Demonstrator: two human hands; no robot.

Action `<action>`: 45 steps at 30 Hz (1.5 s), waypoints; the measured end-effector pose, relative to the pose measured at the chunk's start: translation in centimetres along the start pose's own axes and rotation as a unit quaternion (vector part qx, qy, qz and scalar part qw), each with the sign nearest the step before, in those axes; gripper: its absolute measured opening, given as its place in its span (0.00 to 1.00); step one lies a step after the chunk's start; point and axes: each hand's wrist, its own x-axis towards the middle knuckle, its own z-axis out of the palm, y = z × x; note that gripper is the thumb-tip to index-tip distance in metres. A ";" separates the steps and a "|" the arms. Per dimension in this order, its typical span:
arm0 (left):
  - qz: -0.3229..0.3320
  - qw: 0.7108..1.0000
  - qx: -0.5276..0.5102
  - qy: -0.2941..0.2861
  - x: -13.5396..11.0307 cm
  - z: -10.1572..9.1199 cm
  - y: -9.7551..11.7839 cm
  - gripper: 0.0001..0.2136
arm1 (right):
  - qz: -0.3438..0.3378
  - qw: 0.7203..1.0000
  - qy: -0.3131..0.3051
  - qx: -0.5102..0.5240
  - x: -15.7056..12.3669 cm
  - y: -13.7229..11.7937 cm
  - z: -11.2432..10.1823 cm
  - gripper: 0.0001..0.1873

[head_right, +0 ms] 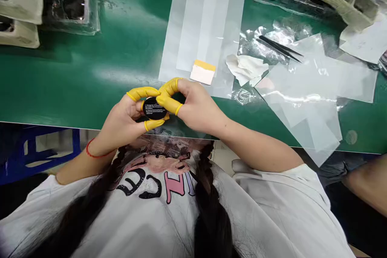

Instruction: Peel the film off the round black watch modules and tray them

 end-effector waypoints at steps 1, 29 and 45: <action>-0.003 1.000 0.001 0.006 0.0 0.1 0.0 0.24 | -0.011 1.000 -0.011 -0.005 0.0 -0.1 0.0 0.20; -0.016 0.999 0.022 0.032 0.2 0.0 -0.1 0.25 | -0.228 0.905 0.125 -0.336 -3.7 -0.8 1.7 0.07; 0.000 1.000 -0.030 0.008 0.9 -0.1 -0.6 0.28 | -0.163 0.870 0.156 -0.438 -0.3 1.2 2.0 0.13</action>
